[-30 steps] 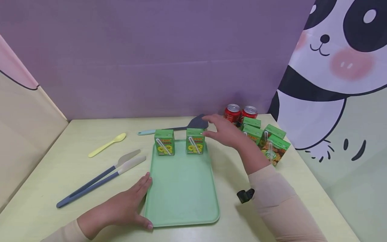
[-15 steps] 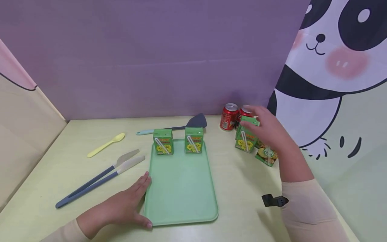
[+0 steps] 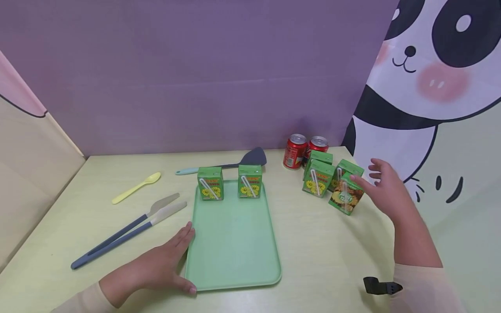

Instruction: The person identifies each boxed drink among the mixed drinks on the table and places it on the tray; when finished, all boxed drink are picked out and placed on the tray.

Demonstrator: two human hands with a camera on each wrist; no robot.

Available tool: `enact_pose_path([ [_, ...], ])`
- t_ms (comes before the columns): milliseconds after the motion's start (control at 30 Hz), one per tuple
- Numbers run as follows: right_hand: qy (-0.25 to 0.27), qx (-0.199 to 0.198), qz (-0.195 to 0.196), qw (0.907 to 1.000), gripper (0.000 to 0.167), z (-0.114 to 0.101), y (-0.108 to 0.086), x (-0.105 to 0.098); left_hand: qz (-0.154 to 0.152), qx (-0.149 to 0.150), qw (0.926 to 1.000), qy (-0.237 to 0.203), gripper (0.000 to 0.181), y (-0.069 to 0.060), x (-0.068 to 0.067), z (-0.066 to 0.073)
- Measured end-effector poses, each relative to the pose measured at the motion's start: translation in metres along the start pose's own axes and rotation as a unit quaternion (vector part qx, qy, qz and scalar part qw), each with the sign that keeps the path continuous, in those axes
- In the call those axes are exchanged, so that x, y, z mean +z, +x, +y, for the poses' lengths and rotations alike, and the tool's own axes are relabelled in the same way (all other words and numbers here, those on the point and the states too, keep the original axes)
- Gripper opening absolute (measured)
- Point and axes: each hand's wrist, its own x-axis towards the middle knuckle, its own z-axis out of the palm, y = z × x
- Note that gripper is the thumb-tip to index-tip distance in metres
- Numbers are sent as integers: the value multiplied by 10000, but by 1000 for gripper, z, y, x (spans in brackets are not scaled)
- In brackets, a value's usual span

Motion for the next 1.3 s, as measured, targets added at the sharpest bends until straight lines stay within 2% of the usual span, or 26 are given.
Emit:
enact_pose_path([
  [133, -107, 189, -214, 9995, 102, 18, -1, 13, 0, -8, 10000, -23, 137, 0, 0, 0],
  [300, -76, 347, -279, 9990, 100, 29, -4, 25, -4, -9, 10000, -20, 136, -1, -1, 2],
  [467, 25, 332, -139, 9993, 93, 36, -3, 32, 30, 47, 10000, 63, 136, -1, -1, 1],
  [700, -119, 209, 190, 9995, 82, 38, -2, 33, 20, 33, 10000, 25, 137, -1, 0, 1],
  [900, -114, 206, 351, 9991, 81, 28, -6, 32, -24, -16, 10000, -22, 137, -1, -1, 1],
  [1067, 57, 193, 371, 9991, 82, 11, -10, 30, -31, -24, 10000, -12, 137, -1, -1, 1],
  [1300, -121, 14, 490, 9987, 76, -13, -13, 27, -25, -24, 10000, -43, 137, -2, -2, 2],
])
